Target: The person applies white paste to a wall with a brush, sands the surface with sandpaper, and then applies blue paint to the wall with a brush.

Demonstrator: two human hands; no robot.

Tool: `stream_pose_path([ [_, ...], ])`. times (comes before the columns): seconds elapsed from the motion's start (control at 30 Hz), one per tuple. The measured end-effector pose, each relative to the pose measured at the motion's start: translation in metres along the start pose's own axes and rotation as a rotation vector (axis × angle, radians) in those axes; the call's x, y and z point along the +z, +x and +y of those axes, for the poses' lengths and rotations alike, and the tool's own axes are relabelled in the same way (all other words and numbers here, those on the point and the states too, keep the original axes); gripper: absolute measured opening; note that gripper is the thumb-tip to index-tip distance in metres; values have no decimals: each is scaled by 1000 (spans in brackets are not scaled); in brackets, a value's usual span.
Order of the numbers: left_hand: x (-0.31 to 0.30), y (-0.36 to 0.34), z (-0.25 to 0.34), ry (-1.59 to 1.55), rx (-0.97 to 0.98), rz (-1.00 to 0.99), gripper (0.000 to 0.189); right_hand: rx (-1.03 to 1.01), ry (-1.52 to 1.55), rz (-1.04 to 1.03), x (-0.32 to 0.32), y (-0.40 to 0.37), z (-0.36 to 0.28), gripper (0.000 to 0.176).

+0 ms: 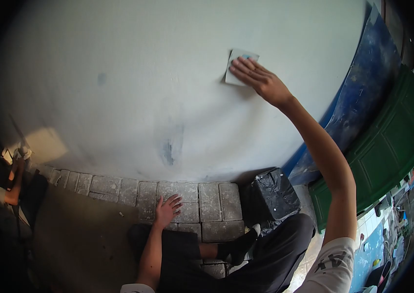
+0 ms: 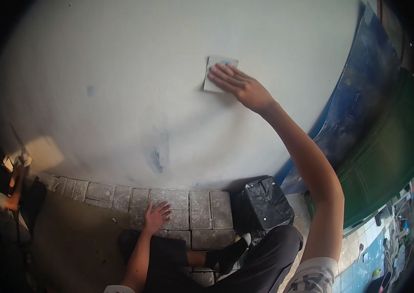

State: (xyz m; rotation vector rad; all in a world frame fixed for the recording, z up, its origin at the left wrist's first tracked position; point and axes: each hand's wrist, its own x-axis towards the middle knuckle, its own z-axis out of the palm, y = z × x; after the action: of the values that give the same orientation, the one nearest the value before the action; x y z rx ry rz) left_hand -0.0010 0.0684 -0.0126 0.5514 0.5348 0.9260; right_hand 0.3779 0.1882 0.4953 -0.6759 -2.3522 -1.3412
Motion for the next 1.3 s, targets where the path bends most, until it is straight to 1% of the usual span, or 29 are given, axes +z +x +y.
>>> stream_pose_path([
  [0.03,-2,0,1,6,1,2,81,-107,43,-73,-1,-5,-2,54],
  [0.07,-2,0,1,7,2,-12,81,-164,23,-102,-2,-8,4,55],
  [0.1,-2,2,0,5,0,-29,81,-160,21,-104,-6,-15,10,55],
  [0.17,-4,1,-1,-2,-6,-26,81,157,-60,10,-14,-26,21,54],
  [0.2,-3,2,-2,-8,-3,-20,81,163,-95,24,-6,-32,19,56],
  [0.23,-2,2,-2,-5,-3,-22,81,100,-38,-2,-3,-40,14,57],
  [0.3,-3,1,-1,-13,0,-20,81,-105,40,-147,-9,-48,15,57],
  [0.37,-3,2,-1,0,-5,-26,81,53,-59,-91,-21,-53,25,56],
  [0.4,-3,2,-2,6,-5,-27,81,210,-74,-8,-15,-56,29,56],
  [0.5,-1,-1,-2,8,3,4,81,166,-7,-1,-6,-56,15,59],
  [0.53,0,-1,0,13,3,3,81,17,61,-129,-9,-56,14,61],
  [0.57,0,-1,0,3,2,-5,81,21,57,-129,-13,-53,17,61],
  [0.63,1,3,0,-7,-4,-18,80,63,-90,-18,-19,-43,34,61],
  [0.67,1,3,0,-1,-2,-19,80,270,-98,186,-18,-35,43,64],
  [0.7,0,-1,-2,2,1,-16,80,435,-79,245,-14,-31,44,68],
  [0.77,3,-4,0,3,1,-6,80,301,-128,124,-4,-24,34,69],
  [0.8,3,-3,1,0,7,-3,79,143,-9,23,-5,-21,25,66],
  [0.83,3,0,2,-2,12,-8,79,-34,27,-111,-4,-18,15,64],
  [0.9,-3,3,-3,-14,-2,-26,79,-114,22,-102,2,-12,11,60],
  [0.93,-3,3,-1,-16,-9,-29,79,-112,21,-109,4,-9,8,60],
  [1.0,0,0,-3,21,-3,-7,80,225,-143,100,9,0,1,56],
  [1.03,1,1,-5,20,2,-8,80,239,-174,84,15,2,-15,54],
  [1.1,-1,0,-2,9,4,2,80,-43,-60,27,29,4,-36,54],
  [1.13,-2,-3,0,13,10,13,80,-88,2,13,37,7,-42,54],
  [1.17,1,-2,2,30,5,11,80,-92,6,20,36,16,-42,54],
  [1.23,2,-1,-3,31,-6,8,80,74,-54,98,28,33,-38,53],
  [1.3,-1,1,-2,4,-3,-1,80,100,-68,125,38,43,-45,53],
])
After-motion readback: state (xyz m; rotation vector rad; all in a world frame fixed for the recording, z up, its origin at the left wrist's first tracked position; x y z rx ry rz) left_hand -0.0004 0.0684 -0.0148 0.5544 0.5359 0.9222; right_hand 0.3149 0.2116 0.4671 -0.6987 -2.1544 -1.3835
